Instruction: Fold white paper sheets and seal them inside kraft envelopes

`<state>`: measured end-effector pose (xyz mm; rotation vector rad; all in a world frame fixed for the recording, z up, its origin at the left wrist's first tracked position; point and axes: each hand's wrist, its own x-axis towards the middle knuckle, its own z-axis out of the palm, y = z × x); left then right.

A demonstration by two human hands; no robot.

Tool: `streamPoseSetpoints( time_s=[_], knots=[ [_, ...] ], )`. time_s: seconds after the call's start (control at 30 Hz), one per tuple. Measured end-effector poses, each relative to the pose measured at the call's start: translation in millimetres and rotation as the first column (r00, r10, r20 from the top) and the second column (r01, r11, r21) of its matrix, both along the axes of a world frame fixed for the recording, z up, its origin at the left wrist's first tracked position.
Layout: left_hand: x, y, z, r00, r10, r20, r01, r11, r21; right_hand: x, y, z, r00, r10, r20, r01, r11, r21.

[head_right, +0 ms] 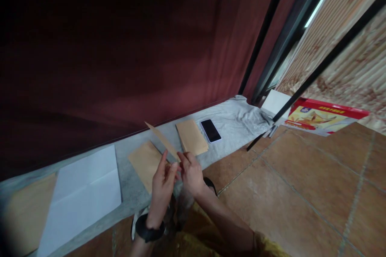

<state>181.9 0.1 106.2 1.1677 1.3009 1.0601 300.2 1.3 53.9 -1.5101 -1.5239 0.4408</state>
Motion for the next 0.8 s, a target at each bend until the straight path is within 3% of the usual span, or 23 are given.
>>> streamPoseSetpoints(
  time_s=[0.07, 0.17, 0.23, 0.3, 0.67, 0.8],
  knots=[
    [1.6, 0.7, -3.0, 0.999, -0.047, -0.012, 0.048, 0.995, 0.092, 13.3, 13.3, 1.5, 0.931, -0.151, -0.332, 0.146, 0.988, -0.041],
    [-1.6, 1.5, -18.8, 1.000, -0.004, -0.029, 0.007, 0.995, 0.101, 29.1, 29.6, -3.6, 0.583, -0.269, -0.767, 0.172, 0.963, -0.207],
    [-6.0, 0.6, -30.7, 0.999, 0.022, -0.045, -0.021, 0.999, 0.025, 36.0, 34.3, -10.3, 0.375, -0.280, -0.884, 0.097, 0.960, -0.263],
    [-10.8, -1.8, -40.4, 0.998, 0.021, -0.055, -0.023, 0.999, -0.033, 40.4, 35.3, -18.1, 0.277, -0.285, -0.918, 0.035, 0.957, -0.287],
    [-28.3, -17.5, -82.2, 0.998, 0.061, -0.023, -0.064, 0.990, -0.129, 62.4, 52.0, -52.6, 0.206, -0.379, -0.902, 0.010, 0.923, -0.386],
    [-25.3, -14.7, -91.7, 0.998, -0.008, -0.063, 0.002, 0.995, -0.102, 66.6, 52.5, -57.7, 0.199, -0.403, -0.893, 0.012, 0.912, -0.409]
  ],
)
